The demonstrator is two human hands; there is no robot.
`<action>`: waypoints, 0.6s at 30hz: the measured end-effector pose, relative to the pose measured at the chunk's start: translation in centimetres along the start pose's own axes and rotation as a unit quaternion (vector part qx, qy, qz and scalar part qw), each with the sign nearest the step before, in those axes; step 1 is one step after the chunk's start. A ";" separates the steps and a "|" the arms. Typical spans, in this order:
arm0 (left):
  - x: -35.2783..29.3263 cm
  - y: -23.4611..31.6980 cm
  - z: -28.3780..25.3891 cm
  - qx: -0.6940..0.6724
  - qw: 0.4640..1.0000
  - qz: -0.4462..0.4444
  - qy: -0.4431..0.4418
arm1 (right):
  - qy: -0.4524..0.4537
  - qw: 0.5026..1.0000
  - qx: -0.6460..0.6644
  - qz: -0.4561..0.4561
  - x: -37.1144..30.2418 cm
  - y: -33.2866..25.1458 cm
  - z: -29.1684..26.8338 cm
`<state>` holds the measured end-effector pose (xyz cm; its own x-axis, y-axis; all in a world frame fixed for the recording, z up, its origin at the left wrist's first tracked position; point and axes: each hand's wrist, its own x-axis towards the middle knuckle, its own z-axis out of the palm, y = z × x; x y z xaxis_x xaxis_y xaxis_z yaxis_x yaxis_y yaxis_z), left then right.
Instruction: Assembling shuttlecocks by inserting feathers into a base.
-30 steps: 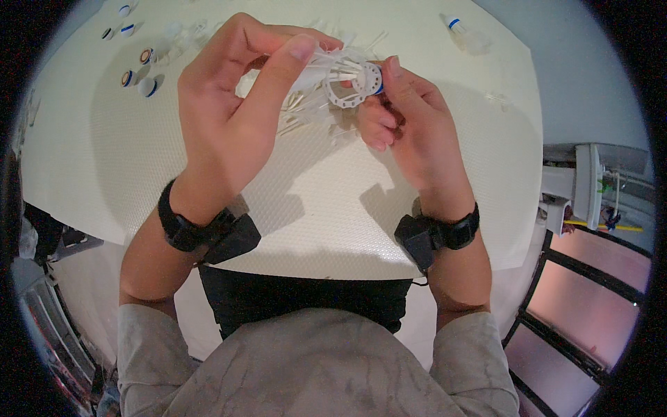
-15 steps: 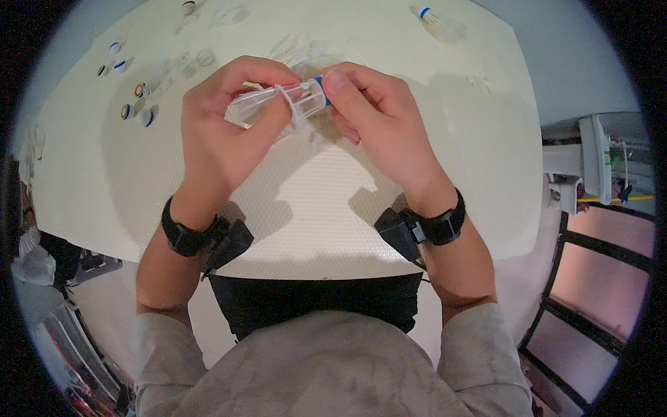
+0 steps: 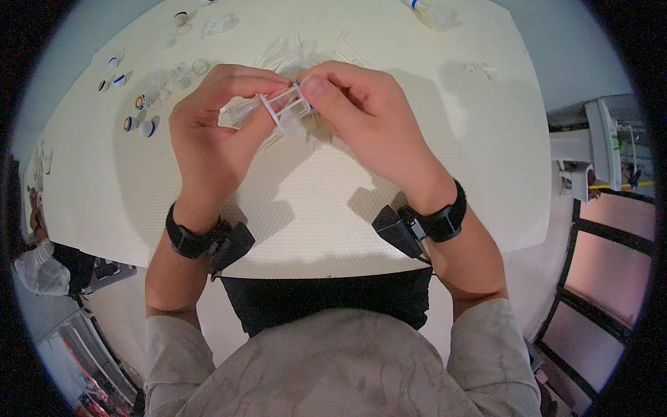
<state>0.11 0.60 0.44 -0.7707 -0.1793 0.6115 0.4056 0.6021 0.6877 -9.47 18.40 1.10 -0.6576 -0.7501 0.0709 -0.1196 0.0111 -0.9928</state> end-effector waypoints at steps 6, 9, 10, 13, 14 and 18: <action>0.2 -0.2 -0.2 0.039 0.999 0.013 -0.010 | -0.005 1.000 -0.018 -0.004 0.2 0.2 0.1; 1.0 -1.1 0.0 0.122 0.991 0.051 0.030 | 0.043 0.999 -0.025 0.008 0.9 0.6 -0.9; 1.2 -1.4 -0.3 0.171 0.979 0.085 0.076 | 0.084 0.996 -0.037 0.022 1.4 0.8 -1.2; 1.5 -1.5 -2.2 0.153 0.986 -0.042 0.044 | 0.186 0.982 0.041 0.001 2.2 1.3 -3.2; 1.7 -1.3 -2.9 0.173 0.981 -0.091 -0.019 | 0.189 0.981 0.048 0.000 2.2 1.2 -3.3; 1.6 -0.4 -3.9 0.170 0.952 -0.100 -0.235 | 0.219 0.968 0.115 0.049 2.1 0.0 -3.1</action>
<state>0.62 -2.94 2.65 -0.9828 0.0030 0.1848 0.1071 0.8240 0.5563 -13.18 18.83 1.58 -0.9153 -0.4008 -0.0406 0.0955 -0.1179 -0.9884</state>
